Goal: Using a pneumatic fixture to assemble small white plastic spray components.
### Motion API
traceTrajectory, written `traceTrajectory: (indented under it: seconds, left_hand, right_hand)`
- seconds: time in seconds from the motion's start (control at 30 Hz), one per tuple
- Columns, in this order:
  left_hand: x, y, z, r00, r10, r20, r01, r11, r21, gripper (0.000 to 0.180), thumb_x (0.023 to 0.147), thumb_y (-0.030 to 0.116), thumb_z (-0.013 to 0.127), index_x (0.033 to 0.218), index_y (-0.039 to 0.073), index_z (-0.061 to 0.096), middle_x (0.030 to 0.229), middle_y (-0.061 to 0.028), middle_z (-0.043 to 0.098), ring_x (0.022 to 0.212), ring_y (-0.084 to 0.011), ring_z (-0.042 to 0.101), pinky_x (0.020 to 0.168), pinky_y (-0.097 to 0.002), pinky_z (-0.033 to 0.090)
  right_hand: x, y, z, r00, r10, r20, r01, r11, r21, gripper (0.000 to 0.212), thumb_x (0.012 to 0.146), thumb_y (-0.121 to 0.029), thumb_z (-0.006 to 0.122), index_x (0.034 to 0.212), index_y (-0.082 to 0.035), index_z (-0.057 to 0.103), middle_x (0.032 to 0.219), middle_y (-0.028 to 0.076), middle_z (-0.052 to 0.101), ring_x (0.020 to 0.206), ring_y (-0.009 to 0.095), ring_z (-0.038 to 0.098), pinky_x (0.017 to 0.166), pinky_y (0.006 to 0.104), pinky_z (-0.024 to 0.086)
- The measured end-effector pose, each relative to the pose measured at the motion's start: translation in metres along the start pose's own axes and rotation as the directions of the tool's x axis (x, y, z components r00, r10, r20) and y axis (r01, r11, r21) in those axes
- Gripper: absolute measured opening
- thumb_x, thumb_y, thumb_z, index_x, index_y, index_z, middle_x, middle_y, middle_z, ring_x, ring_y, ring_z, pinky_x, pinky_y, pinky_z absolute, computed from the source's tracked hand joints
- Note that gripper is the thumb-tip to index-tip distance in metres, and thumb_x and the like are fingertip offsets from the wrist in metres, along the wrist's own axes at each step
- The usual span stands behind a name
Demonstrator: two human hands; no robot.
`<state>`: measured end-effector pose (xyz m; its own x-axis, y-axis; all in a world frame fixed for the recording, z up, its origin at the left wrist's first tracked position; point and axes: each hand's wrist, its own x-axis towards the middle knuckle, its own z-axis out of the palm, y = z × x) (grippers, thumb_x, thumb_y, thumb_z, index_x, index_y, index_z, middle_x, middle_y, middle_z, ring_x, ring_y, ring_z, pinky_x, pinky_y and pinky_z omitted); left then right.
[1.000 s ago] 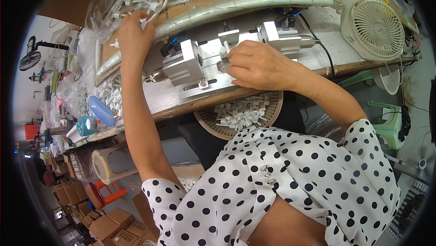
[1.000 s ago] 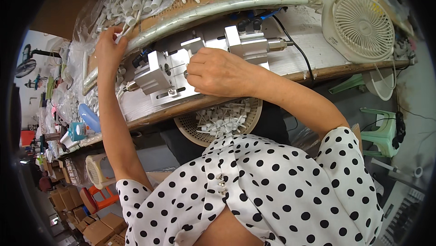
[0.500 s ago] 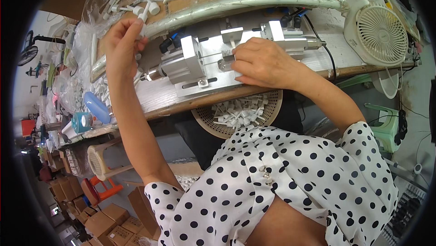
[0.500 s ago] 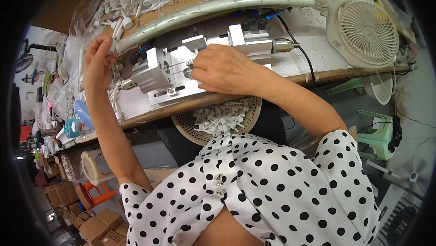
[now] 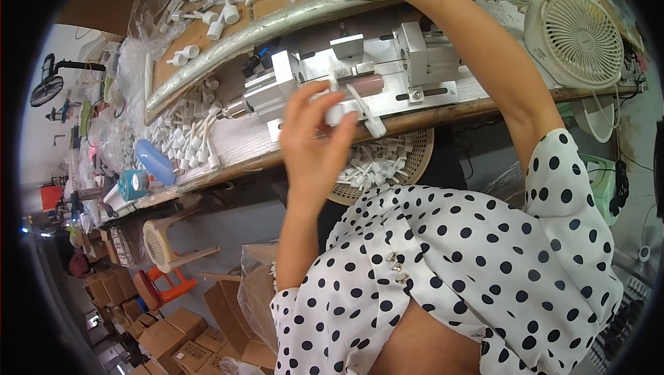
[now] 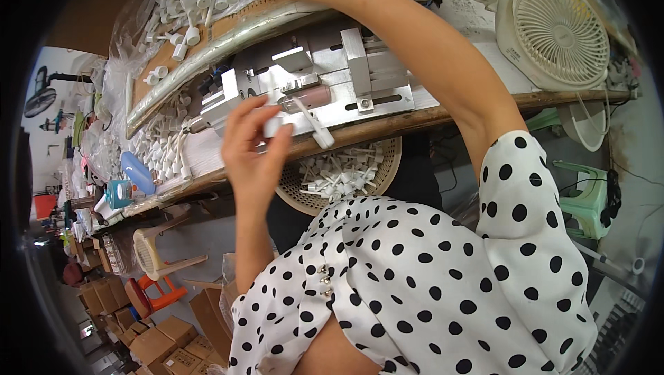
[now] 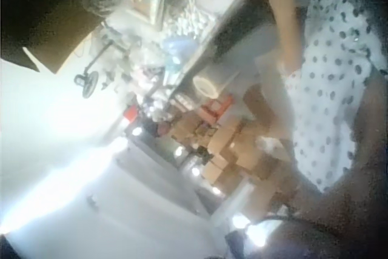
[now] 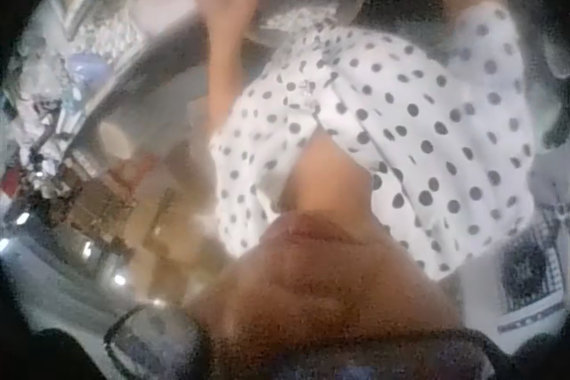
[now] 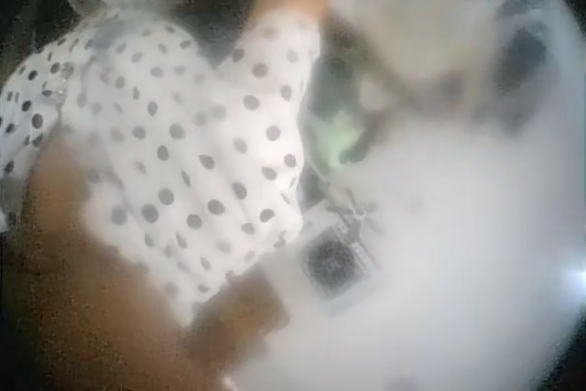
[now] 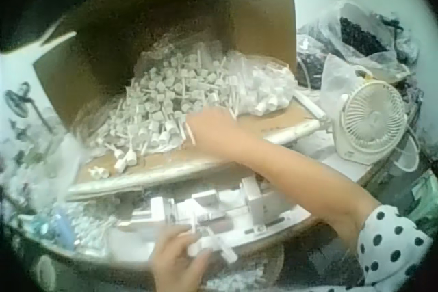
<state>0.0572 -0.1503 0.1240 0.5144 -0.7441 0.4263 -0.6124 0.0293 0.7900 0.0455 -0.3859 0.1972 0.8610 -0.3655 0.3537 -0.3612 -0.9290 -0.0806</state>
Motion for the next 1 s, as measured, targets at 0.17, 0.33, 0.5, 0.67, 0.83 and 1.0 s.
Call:
traceTrajectory:
  seconds: [0.17, 0.33, 0.5, 0.67, 0.83, 1.0]
  left_hand:
    - [-0.004, -0.015, 0.030, 0.974, 0.216, 0.065, -0.226, 0.941, 0.250, 0.022, 0.071, 0.004, 0.066, 0.092, 0.000, 0.061, 0.107, -0.0135, 0.056, 0.081, -0.0231, 0.060, 0.060, -0.0271, 0.049]
    - [0.004, -0.015, 0.039, 0.960, 0.265, 0.092, -0.281, 0.901, 0.331, 0.020, 0.073, 0.003, 0.064, 0.091, -0.001, 0.056, 0.107, -0.0160, 0.054, 0.086, -0.0319, 0.059, 0.069, -0.0357, 0.048]
    - [0.008, -0.010, 0.039, 0.963, 0.228, 0.141, -0.263, 0.907, 0.330, 0.021, 0.072, 0.003, 0.063, 0.090, 0.000, 0.055, 0.107, -0.0159, 0.051, 0.083, -0.0330, 0.058, 0.067, -0.0370, 0.048]
    - [0.027, -0.003, 0.019, 0.977, 0.146, 0.156, -0.179, 0.958, 0.222, 0.018, 0.070, 0.003, 0.065, 0.087, 0.001, 0.058, 0.095, -0.0123, 0.056, 0.072, -0.0252, 0.057, 0.060, -0.0320, 0.046]
    - [0.103, -0.027, -0.036, 0.926, 0.330, -0.180, -0.221, 0.866, 0.449, 0.015, 0.074, 0.015, 0.064, 0.085, 0.006, 0.063, 0.080, -0.0102, 0.057, 0.069, -0.0234, 0.054, 0.062, -0.0335, 0.043]
    - [0.166, -0.093, -0.062, 0.960, 0.276, -0.045, -0.161, 0.677, 0.718, 0.021, 0.074, 0.021, 0.061, 0.089, 0.007, 0.064, 0.078, -0.0156, 0.058, 0.076, -0.0316, 0.057, 0.070, -0.0400, 0.044]
  right_hand:
    - [-0.018, 0.012, -0.001, 0.986, 0.049, -0.156, -0.010, 0.970, 0.243, 0.033, 0.072, -0.024, 0.066, 0.092, 0.000, 0.056, 0.087, 0.022, 0.060, 0.083, 0.035, 0.058, 0.071, 0.0411, 0.046]
    - [-0.055, 0.033, -0.004, 0.991, 0.055, -0.122, 0.056, 0.657, 0.752, 0.024, 0.075, -0.015, 0.060, 0.091, 0.001, 0.054, 0.092, 0.022, 0.058, 0.084, 0.035, 0.058, 0.074, 0.0387, 0.046]
    - [-0.110, 0.015, -0.015, 0.990, -0.037, 0.133, -0.125, 0.176, 0.976, 0.040, 0.074, -0.016, 0.068, 0.109, -0.003, 0.052, 0.101, 0.001, 0.054, 0.090, 0.010, 0.051, 0.077, 0.0233, 0.043]
    - [-0.133, -0.021, 0.005, 0.987, 0.061, -0.146, 0.096, 0.504, 0.858, 0.029, 0.065, -0.014, 0.073, 0.087, -0.004, 0.058, 0.087, 0.005, 0.056, 0.080, 0.013, 0.057, 0.067, 0.0274, 0.048]
    - [-0.148, -0.034, 0.012, 0.919, -0.308, -0.247, 0.394, 0.734, 0.553, 0.021, 0.068, -0.011, 0.067, 0.086, -0.003, 0.058, 0.089, 0.009, 0.059, 0.089, 0.021, 0.056, 0.076, 0.0318, 0.047]
    - [-0.139, -0.040, 0.036, 0.865, -0.417, -0.280, 0.498, 0.786, 0.368, 0.019, 0.067, -0.010, 0.065, 0.083, -0.002, 0.058, 0.088, 0.009, 0.059, 0.090, 0.024, 0.055, 0.077, 0.0342, 0.046]
